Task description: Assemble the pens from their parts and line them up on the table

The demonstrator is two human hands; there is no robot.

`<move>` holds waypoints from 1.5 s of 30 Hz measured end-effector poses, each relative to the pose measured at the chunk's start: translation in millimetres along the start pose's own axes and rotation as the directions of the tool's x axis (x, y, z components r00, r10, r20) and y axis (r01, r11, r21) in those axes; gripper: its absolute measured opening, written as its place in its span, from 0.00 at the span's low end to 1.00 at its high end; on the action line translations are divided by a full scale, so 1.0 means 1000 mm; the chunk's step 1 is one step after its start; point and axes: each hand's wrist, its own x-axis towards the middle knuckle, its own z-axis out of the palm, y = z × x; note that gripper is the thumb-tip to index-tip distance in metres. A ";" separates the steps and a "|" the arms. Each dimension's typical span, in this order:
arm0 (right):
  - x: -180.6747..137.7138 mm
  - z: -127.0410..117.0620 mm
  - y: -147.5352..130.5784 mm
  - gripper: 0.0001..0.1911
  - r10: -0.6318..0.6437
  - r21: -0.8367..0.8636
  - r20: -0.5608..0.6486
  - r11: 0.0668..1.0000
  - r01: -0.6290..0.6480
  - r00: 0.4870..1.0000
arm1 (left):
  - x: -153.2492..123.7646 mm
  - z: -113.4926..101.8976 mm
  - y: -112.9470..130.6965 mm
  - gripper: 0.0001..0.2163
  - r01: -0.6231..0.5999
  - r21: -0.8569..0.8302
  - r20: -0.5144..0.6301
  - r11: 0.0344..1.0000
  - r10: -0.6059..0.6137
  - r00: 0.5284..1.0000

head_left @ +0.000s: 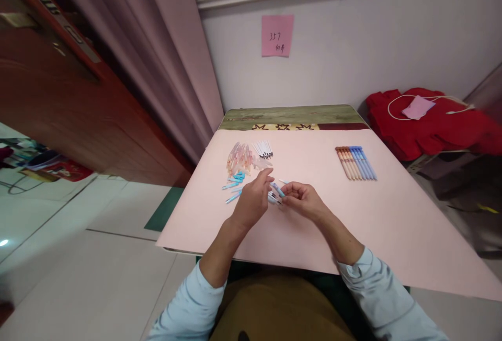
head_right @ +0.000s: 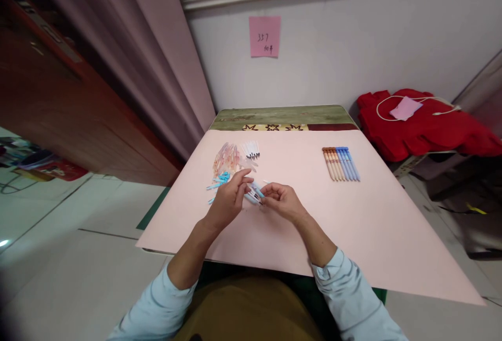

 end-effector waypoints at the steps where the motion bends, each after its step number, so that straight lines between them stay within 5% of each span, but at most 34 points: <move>1: 0.000 0.000 0.001 0.18 0.002 0.010 -0.002 1.000 -0.002 1.000 | -0.001 0.000 -0.001 0.18 0.028 -0.047 -0.031 0.999 -0.030 0.999; 8: 0.003 -0.004 -0.004 0.18 -0.023 0.077 -0.121 0.996 0.032 0.992 | -0.006 0.004 -0.019 0.13 0.193 -0.317 -0.107 0.928 -0.237 0.965; 16: 0.000 -0.005 -0.008 0.19 0.021 0.061 -0.037 0.998 -0.018 0.999 | 0.002 0.034 -0.006 0.12 0.355 -0.683 0.130 0.638 -0.373 0.919; 26: 0.000 -0.003 -0.007 0.20 0.045 0.053 0.005 0.998 -0.045 0.999 | 0.000 0.044 -0.007 0.13 0.378 -0.748 0.094 0.546 -0.477 0.874; 30: 0.001 -0.005 -0.004 0.18 0.000 0.018 -0.081 1.000 0.001 0.997 | -0.002 0.031 -0.010 0.13 0.349 -0.817 0.095 0.460 -0.490 0.866; 38: -0.001 -0.006 -0.005 0.14 -0.202 -0.241 -0.314 0.962 0.128 0.928 | -0.022 -0.019 -0.051 0.18 0.288 -0.912 0.059 0.291 -0.604 0.795; 42: -0.005 -0.003 -0.001 0.12 -0.365 -0.628 -0.257 0.767 0.132 0.895 | -0.031 -0.017 -0.065 0.15 0.207 -0.961 0.071 0.181 -0.565 0.822; 45: -0.011 -0.001 0.004 0.10 -0.394 -0.756 -0.228 0.648 0.093 0.890 | -0.036 -0.011 -0.069 0.14 0.190 -0.979 0.131 0.072 -0.495 0.859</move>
